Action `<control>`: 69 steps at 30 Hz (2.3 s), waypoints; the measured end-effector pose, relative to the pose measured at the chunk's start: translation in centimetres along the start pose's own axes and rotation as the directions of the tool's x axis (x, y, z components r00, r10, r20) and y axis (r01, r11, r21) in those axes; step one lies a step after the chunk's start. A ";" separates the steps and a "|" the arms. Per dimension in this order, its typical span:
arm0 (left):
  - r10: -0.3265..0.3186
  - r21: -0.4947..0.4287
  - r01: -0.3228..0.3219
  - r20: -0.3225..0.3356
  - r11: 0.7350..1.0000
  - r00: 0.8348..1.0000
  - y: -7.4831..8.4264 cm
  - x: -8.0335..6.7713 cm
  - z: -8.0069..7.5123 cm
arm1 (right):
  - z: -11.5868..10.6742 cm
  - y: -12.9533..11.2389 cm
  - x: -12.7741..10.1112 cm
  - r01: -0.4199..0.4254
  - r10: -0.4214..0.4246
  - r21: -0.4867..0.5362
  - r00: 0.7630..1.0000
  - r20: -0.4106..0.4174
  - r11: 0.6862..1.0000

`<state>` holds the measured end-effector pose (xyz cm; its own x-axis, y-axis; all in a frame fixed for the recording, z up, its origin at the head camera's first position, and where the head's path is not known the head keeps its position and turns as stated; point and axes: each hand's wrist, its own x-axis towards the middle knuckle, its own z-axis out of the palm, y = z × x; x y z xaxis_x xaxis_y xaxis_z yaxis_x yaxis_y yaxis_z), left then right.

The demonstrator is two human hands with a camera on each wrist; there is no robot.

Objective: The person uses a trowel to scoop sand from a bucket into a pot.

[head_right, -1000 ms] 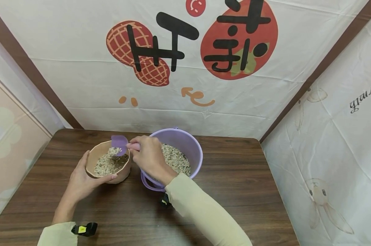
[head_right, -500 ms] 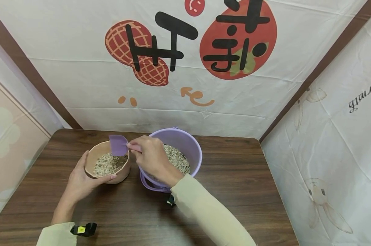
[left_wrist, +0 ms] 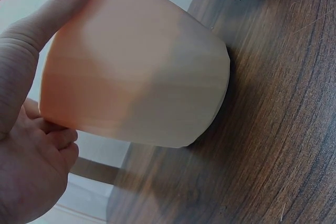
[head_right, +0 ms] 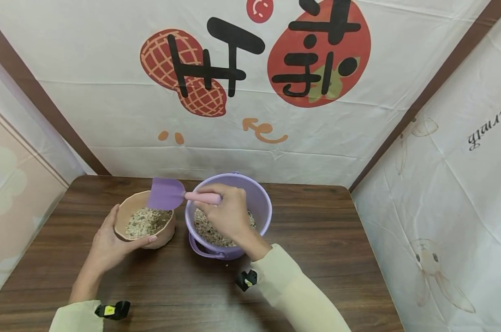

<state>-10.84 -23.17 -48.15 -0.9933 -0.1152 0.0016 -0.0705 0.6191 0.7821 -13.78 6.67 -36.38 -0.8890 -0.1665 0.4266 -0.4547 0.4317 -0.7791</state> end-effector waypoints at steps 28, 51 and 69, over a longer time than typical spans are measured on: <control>0.016 0.003 -0.016 -0.022 1.000 1.000 -0.1 0.1 0.1 | -7.9 5.1 -5.6 -0.269 0.303 0.257 0.948 -0.101 0.928; 0.022 0.021 -0.022 -0.020 1.000 1.000 0.0 0.1 0.1 | -9.1 7.3 -8.0 -0.323 0.371 0.280 0.918 -0.138 0.904; 0.139 0.011 -0.139 -0.075 0.990 0.987 1.8 -0.3 -0.4 | -9.1 7.3 -8.1 -0.330 0.373 0.253 0.916 -0.148 0.910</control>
<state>-10.67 -22.30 -46.51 -0.9839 -0.0855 0.1568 0.0668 0.6378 0.7673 -9.36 19.26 -41.30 -0.9758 0.1400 0.1679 -0.1341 0.2236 -0.9654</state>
